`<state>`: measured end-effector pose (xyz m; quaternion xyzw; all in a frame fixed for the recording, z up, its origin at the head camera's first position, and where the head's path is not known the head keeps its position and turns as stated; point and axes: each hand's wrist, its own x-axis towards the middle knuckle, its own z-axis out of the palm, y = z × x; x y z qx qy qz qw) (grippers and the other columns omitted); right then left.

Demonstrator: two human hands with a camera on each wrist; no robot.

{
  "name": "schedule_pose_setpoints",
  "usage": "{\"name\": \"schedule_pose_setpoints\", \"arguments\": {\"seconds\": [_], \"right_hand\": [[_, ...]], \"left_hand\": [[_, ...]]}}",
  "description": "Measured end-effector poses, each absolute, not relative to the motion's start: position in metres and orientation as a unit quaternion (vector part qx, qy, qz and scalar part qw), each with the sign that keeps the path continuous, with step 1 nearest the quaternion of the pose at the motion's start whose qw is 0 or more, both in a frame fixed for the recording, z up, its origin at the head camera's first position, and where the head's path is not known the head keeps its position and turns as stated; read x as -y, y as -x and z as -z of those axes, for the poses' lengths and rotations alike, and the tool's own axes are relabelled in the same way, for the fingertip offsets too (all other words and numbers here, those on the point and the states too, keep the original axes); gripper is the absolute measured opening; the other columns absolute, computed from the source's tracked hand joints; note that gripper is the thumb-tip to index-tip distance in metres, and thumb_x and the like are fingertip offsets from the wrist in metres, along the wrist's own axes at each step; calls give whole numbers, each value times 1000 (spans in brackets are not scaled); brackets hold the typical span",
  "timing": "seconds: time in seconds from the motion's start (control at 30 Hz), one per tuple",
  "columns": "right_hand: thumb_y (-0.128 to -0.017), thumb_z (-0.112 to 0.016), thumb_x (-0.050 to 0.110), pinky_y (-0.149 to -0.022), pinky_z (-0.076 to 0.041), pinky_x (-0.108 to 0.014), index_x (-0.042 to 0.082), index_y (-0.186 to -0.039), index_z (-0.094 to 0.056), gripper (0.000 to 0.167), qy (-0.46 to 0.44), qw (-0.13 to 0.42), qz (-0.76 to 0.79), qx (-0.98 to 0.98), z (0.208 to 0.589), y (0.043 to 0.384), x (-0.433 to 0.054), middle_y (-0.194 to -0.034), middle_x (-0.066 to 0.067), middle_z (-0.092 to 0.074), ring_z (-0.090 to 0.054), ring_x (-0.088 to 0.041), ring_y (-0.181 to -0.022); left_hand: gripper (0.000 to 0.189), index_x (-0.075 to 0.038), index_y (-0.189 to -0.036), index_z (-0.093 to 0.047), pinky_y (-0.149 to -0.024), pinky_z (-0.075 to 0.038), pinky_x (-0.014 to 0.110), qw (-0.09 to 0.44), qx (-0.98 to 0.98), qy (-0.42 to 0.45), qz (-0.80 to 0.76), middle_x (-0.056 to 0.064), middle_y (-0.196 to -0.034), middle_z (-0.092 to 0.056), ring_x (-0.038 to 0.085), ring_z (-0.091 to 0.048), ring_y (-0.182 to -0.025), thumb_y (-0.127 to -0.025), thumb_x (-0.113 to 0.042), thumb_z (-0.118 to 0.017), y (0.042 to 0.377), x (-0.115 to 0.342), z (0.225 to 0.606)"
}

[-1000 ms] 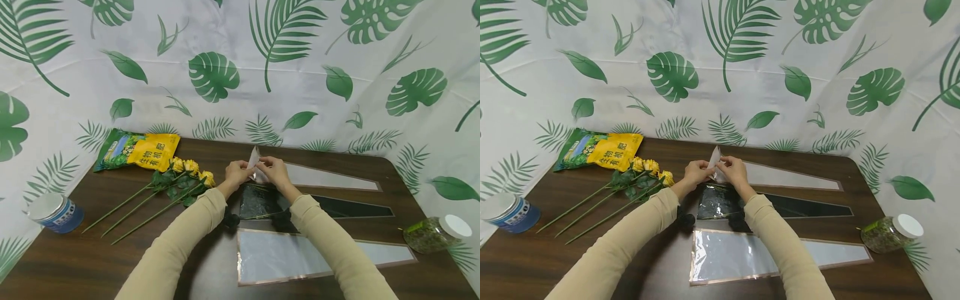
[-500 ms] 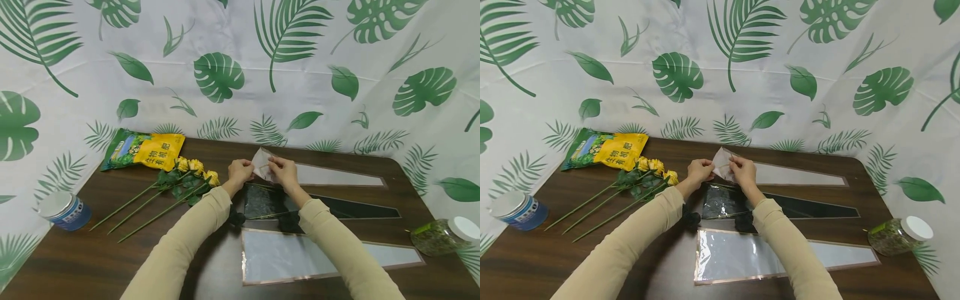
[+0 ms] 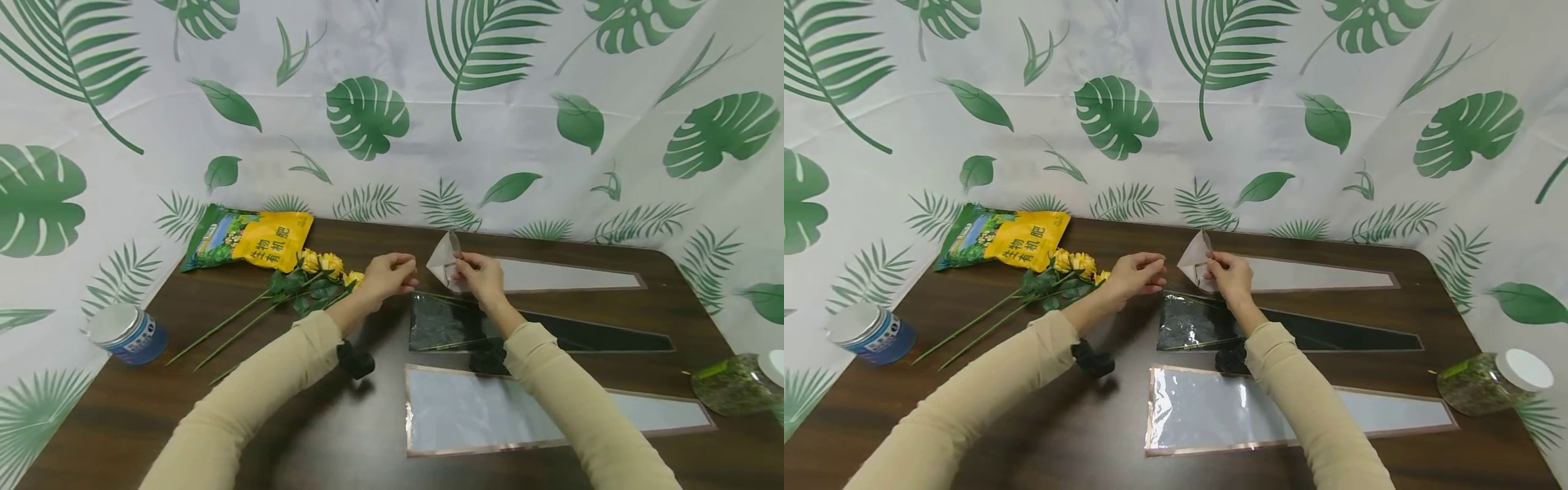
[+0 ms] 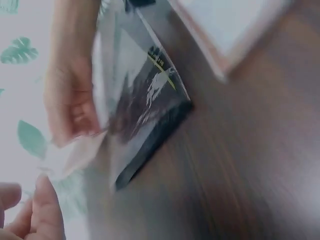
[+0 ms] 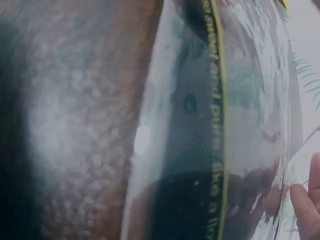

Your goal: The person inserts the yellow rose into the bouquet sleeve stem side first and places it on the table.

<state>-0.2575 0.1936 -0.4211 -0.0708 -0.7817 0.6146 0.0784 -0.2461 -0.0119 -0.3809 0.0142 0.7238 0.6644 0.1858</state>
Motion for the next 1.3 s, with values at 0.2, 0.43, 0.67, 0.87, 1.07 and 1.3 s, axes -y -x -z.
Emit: {"name": "schedule_pose_setpoints", "arguments": {"seconds": [0.2, 0.43, 0.67, 0.87, 1.07, 1.3], "right_hand": [[-90, -60, 2, -61, -54, -18, -13, -112, -62, 26, 67, 80, -614, 782, 415, 259, -200, -80, 2, -65, -61, 0, -57], [-91, -60, 3, -64, -55, -20, -12, -112, -63, 26, 70, 79, -607, 788, 412, 258, -202, -87, -5, -66, -62, -2, -60], [-92, -59, 4, -66, -56, -24, -11, -114, -62, 27, 65, 62, -608, 789, 410, 255, -201, -87, -1, -64, -62, -3, -61], [-92, -59, 4, -65, -56, -21, -11, -115, -61, 28, 72, 55, -616, 783, 411, 256, -199, -89, -3, -65, -62, -2, -60], [-92, -59, 3, -64, -55, -20, -12, -115, -60, 29, 73, 55, -622, 778, 411, 255, -197, -94, -8, -66, -61, 0, -59], [-92, -59, 5, -63, -56, -22, -9, -114, -63, 27, 72, 57, -609, 788, 410, 254, -197, -75, 8, -61, -61, -2, -58]], "left_hand": [[30, 2, -120, -59, -87, -52, 42, 206, -775, -89, -591, 23, -112, -61, 33, -63, -98, -96, -16, -54, 225, 89, 362], [26, 6, -111, -62, -78, -55, 36, 194, -857, -107, -465, 19, -97, -67, 25, -66, -88, -92, -12, -60, 213, 166, 376], [18, -2, -100, -68, -69, -52, 31, 158, -907, -104, -376, 6, -86, -70, 15, -63, -77, -87, -14, -67, 202, 186, 391], [13, -3, -96, -69, -71, -53, 36, 136, -916, -116, -359, 7, -84, -71, 18, -64, -77, -86, -10, -68, 196, 185, 399], [13, -2, -97, -71, -66, -52, 31, 146, -913, -131, -358, 6, -83, -71, 15, -64, -74, -86, -8, -66, 196, 181, 399], [29, 4, -117, -63, -76, -55, 32, 239, -849, -128, -455, 18, -106, -67, 23, -65, -91, -92, -11, -60, 208, 162, 382]]}}
